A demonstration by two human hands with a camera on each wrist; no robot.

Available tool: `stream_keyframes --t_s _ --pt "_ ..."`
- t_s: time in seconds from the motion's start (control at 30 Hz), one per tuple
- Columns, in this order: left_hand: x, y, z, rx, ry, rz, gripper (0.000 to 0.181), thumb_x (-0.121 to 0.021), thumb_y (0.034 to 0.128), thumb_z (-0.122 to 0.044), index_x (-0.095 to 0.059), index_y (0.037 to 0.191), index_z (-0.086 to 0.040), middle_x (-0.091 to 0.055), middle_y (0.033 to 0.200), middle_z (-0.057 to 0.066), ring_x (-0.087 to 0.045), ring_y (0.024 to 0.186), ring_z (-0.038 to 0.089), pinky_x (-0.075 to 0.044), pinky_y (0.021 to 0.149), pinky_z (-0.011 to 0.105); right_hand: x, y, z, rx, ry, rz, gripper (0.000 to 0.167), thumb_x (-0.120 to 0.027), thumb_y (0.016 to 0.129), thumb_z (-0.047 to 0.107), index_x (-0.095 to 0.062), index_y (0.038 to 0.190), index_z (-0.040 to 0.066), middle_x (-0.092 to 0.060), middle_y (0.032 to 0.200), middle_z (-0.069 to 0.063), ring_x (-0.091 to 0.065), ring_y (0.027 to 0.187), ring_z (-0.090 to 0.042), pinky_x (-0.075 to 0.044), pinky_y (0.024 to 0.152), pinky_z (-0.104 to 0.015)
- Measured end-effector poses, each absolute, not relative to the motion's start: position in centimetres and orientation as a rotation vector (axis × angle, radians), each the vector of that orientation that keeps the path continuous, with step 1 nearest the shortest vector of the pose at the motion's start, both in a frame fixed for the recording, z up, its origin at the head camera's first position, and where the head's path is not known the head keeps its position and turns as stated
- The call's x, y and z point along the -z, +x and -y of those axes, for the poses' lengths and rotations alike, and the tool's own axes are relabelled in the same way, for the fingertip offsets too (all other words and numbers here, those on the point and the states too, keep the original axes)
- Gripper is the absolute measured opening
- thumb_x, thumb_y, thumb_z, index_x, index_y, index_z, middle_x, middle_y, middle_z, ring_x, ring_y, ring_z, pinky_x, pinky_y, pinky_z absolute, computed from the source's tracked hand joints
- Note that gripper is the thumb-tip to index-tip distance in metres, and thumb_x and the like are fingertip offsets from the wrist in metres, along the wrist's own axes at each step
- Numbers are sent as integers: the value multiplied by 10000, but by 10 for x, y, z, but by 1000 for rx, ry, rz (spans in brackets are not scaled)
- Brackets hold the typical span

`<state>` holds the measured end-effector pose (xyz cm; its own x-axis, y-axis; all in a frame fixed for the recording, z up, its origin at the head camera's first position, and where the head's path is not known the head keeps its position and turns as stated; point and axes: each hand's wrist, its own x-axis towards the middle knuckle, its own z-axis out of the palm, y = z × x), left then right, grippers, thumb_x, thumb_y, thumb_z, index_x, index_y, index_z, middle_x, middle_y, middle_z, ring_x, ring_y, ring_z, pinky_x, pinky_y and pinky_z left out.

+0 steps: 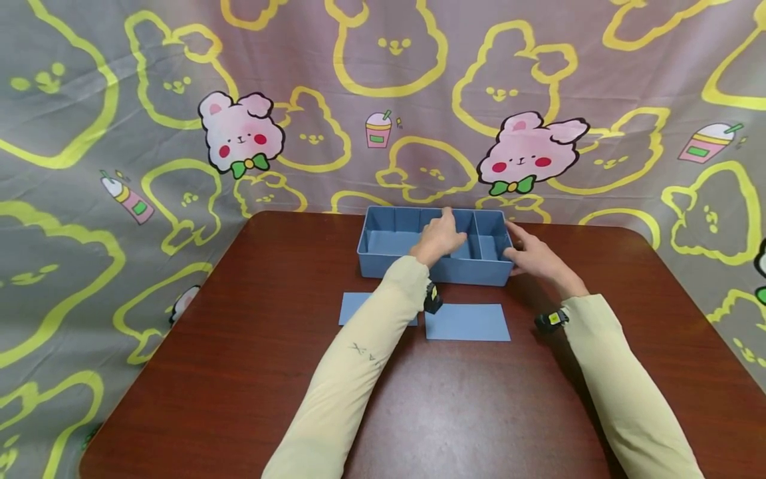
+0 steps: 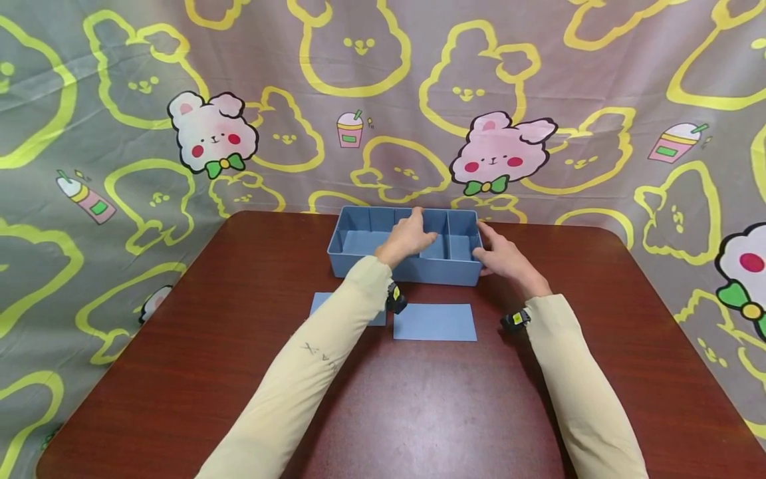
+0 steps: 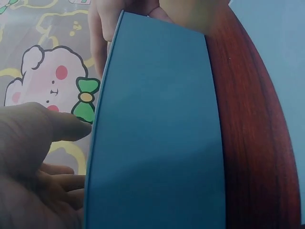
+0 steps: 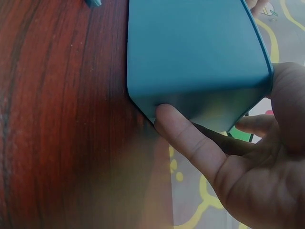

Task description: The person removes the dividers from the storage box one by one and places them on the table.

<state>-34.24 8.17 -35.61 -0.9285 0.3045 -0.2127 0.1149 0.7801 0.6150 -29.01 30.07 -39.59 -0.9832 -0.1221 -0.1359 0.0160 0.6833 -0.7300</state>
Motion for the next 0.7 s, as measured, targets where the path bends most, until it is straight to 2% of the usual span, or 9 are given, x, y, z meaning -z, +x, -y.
stream_keyframes --t_s 0.13,0.37,0.43,0.57,0.7 --pt "359 -343 -79 -824 316 -2670 771 -520 992 -338 -64 1594 -182 -448 573 6 -338 422 156 -342 480 328 396 -290 -301 1185 -87 -2725 749 -474 992 159 -32 1596 186 -355 1447 -355 -644 1051 -441 -579 801 -464" --pt "365 -342 -72 -796 346 -2644 665 -481 1004 -329 -191 1575 -151 -493 734 26 -378 514 161 -405 630 352 394 -289 -300 1196 -114 -2720 750 -471 986 149 -33 1595 173 -373 1421 -373 -685 973 -386 -574 802 -478" --pt "367 -343 -70 -793 361 -2629 627 -468 1007 -313 -231 1561 -138 -493 745 38 -353 488 163 -401 613 352 393 -288 -300 1201 -115 -2716 752 -478 986 153 -37 1596 178 -383 1413 -368 -691 957 -371 -573 804 -479" --pt "368 -342 -69 -733 399 -2639 478 -451 1018 -322 -398 1446 -115 -533 884 56 -399 552 167 -404 633 353 393 -289 -300 1203 -111 -2714 751 -478 985 148 -40 1595 163 -397 1392 -372 -699 933 -349 -576 798 -474" --pt "367 -343 -70 -663 405 -2638 340 -432 1025 -358 -492 1262 -122 -511 917 57 -412 611 178 -401 638 355 393 -289 -300 1212 -100 -2705 751 -473 984 150 -35 1594 159 -388 1403 -375 -686 974 -386 -574 800 -480"
